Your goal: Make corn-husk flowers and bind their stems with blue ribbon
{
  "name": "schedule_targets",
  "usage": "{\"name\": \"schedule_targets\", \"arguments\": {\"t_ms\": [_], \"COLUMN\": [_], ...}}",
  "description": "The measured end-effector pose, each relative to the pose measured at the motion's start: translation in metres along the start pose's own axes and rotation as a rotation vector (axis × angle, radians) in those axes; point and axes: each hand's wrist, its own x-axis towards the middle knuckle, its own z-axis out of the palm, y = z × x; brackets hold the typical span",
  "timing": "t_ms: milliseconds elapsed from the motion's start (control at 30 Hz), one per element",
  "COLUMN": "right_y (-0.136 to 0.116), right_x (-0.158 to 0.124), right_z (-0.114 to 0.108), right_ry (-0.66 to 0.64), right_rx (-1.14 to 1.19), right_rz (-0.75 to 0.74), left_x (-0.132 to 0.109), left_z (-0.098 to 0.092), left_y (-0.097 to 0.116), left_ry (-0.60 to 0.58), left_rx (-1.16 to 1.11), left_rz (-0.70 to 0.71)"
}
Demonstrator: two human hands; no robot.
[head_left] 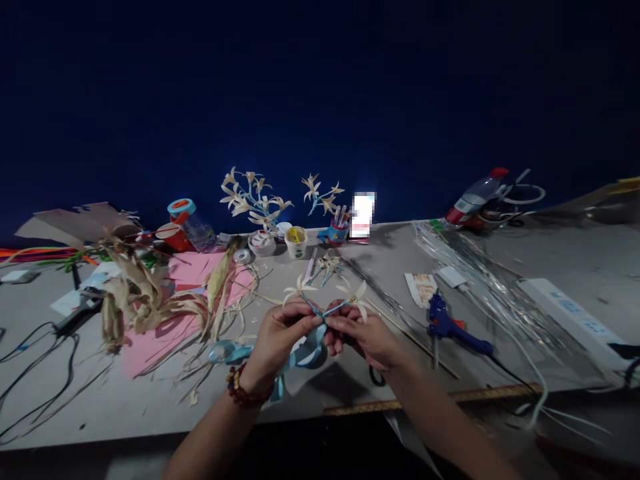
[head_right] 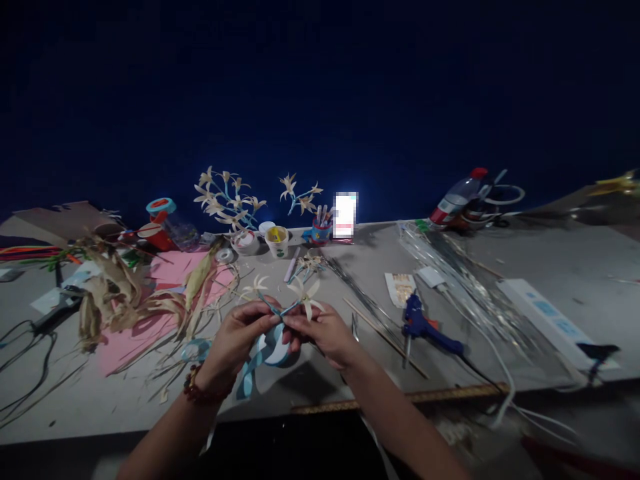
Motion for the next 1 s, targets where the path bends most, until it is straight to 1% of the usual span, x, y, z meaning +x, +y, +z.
{"name": "schedule_targets", "arguments": {"t_ms": [100,200,333,400,467,633,767,833,1000], "right_y": [0.0,-0.001,-0.002,-0.003,-0.003,-0.003,-0.002,-0.002,0.0], "right_x": [0.0,0.0,0.0,-0.001,-0.001,-0.001,-0.001,0.0,0.001], "right_z": [-0.001,-0.001,0.0,0.0,0.0,-0.002,-0.004,-0.005,-0.006], "right_ry": [-0.024,-0.031,-0.006,-0.009,-0.023,-0.051,-0.074,-0.068,-0.051], "right_rx": [-0.011,-0.01,-0.027,-0.039,-0.041,-0.046,-0.047,-0.043,-0.054], "right_rz": [0.013,0.002,-0.042,-0.044,-0.035,-0.024,-0.002,0.002,-0.006], "left_x": [0.003,0.006,0.006,0.005,0.004,0.003,0.002,0.001,0.003], "left_z": [-0.003,-0.006,-0.01,-0.011,-0.011,-0.007,-0.006,-0.005,-0.004], "left_y": [0.005,0.006,0.002,0.0,0.0,0.0,-0.001,-0.001,0.0], "left_ry": [-0.041,-0.075,-0.084,-0.094,-0.106,-0.069,-0.073,-0.073,-0.099], "left_rx": [0.044,0.079,0.123,0.162,0.19,0.197,0.212,0.198,0.123], "left_rz": [-0.022,-0.028,0.049,0.091,0.1,0.084,0.104,0.087,-0.029]}}
